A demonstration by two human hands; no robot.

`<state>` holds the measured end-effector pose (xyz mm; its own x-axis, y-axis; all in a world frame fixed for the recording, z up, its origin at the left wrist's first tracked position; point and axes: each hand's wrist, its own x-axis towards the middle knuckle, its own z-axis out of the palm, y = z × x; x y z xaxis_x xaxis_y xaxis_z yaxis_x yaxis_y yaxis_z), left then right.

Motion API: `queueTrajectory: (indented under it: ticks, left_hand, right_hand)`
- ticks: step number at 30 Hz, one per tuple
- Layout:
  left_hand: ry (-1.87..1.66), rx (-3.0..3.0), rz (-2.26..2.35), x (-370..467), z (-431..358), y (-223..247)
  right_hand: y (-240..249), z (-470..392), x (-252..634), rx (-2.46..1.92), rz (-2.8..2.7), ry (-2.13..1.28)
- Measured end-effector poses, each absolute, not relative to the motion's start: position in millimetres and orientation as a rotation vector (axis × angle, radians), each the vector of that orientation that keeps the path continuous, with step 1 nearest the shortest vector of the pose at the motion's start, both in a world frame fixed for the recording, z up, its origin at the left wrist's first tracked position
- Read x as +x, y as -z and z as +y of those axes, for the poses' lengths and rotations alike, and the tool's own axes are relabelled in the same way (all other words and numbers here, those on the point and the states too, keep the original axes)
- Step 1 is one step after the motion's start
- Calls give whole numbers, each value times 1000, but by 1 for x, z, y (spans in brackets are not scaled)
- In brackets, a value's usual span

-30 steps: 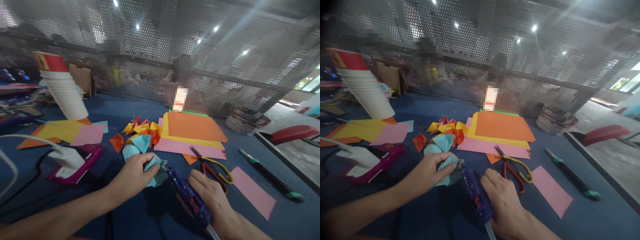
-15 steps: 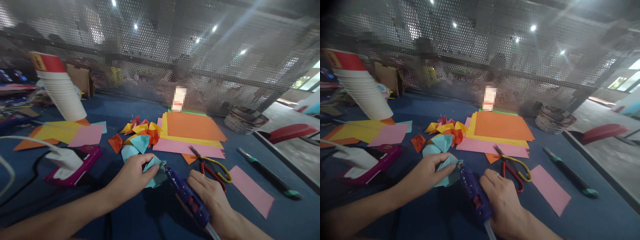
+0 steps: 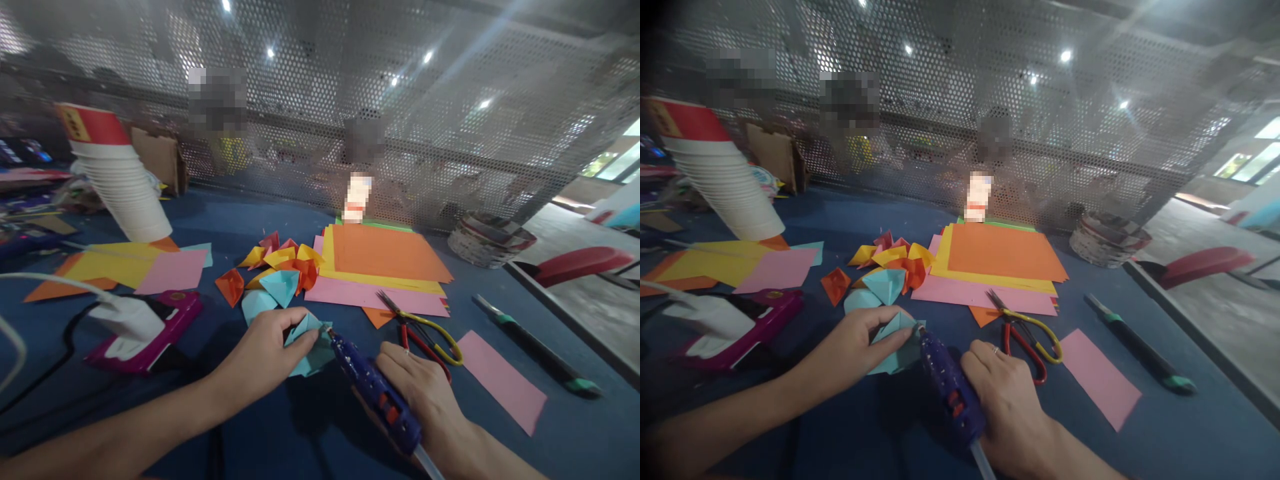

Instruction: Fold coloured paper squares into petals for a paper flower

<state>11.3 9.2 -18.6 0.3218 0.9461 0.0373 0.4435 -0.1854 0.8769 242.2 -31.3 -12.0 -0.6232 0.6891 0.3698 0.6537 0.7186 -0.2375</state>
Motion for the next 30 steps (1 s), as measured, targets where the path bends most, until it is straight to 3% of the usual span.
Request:
queueTrajectory:
  ticks: [30]
  left_hand:
    - [-772, 1824, 1272, 10, 10, 17]
  right_hand:
    - [10, -26, 243, -1015, -2499, -131]
